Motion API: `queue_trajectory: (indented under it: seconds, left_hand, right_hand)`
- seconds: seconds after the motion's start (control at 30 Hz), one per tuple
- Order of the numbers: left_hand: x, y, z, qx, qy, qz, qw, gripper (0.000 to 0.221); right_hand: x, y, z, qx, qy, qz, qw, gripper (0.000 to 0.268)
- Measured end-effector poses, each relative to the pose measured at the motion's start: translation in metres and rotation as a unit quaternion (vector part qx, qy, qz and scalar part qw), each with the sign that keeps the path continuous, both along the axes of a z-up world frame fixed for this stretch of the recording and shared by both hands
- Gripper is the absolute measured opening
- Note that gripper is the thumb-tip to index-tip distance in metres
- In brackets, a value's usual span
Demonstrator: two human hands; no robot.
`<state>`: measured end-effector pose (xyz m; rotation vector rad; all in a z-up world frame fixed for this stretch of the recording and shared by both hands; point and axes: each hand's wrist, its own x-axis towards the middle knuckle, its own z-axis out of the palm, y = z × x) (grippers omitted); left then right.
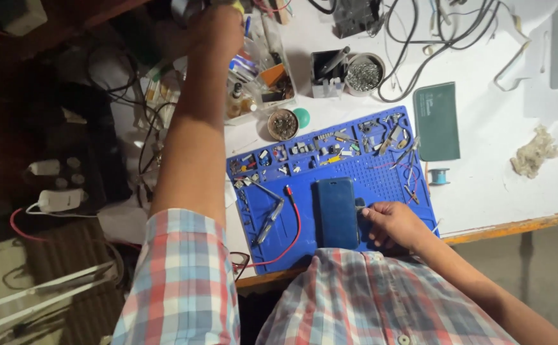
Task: Repairing or assembling electronic components on a workbench using various tools and a magnifying lamp.
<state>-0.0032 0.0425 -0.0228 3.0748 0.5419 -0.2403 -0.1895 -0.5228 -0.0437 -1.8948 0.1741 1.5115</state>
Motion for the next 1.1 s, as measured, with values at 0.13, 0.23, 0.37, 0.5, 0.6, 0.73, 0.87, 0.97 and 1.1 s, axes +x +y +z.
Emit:
queue_trajectory:
  seconds: [0.13, 0.23, 0.37, 0.5, 0.6, 0.73, 0.87, 0.97, 1.1]
  left_hand:
    - [-0.01, -0.015, 0.025, -0.033, -0.085, 0.091, 0.992, 0.023]
    - [-0.004, -0.009, 0.007, -0.064, 0.019, -0.014, 0.998, 0.025]
    - [0.012, 0.027, -0.042, 0.061, -0.082, 0.015, 0.995, 0.011]
    - [0.007, 0.033, -0.022, 0.077, -0.012, 0.152, 0.985, 0.026]
    - [-0.011, -0.001, 0.046, -0.01, 0.029, 0.152, 0.988, 0.03]
    - [-0.026, -0.02, 0.077, -0.022, 0.032, 0.192, 0.981, 0.027]
    - [-0.053, -0.029, 0.109, -0.085, -0.048, 0.175, 0.98, 0.033]
    - [-0.088, -0.039, 0.135, -0.131, -0.117, 0.159, 0.971, 0.042]
    - [-0.18, -0.077, 0.136, -0.1, -0.355, 0.07, 0.927, 0.025]
  right_hand:
    - [-0.001, 0.001, 0.007, -0.005, -0.008, 0.011, 1.0, 0.044]
    - [-0.001, 0.001, 0.004, -0.003, -0.002, 0.005, 1.0, 0.045]
    - [-0.001, 0.002, 0.005, -0.006, -0.001, 0.002, 1.0, 0.043]
    - [0.0, 0.002, 0.008, -0.007, -0.002, 0.008, 1.0, 0.043]
    - [0.0, 0.001, 0.005, -0.003, -0.006, 0.011, 1.0, 0.044]
    - [-0.004, -0.004, -0.01, 0.002, -0.002, -0.002, 1.0, 0.043]
    - [-0.003, -0.011, -0.027, 0.009, -0.001, -0.01, 1.0, 0.038]
    - [-0.006, -0.012, -0.032, 0.007, -0.002, -0.007, 1.0, 0.038]
    - [-0.004, -0.011, -0.031, 0.006, -0.002, -0.002, 1.0, 0.039]
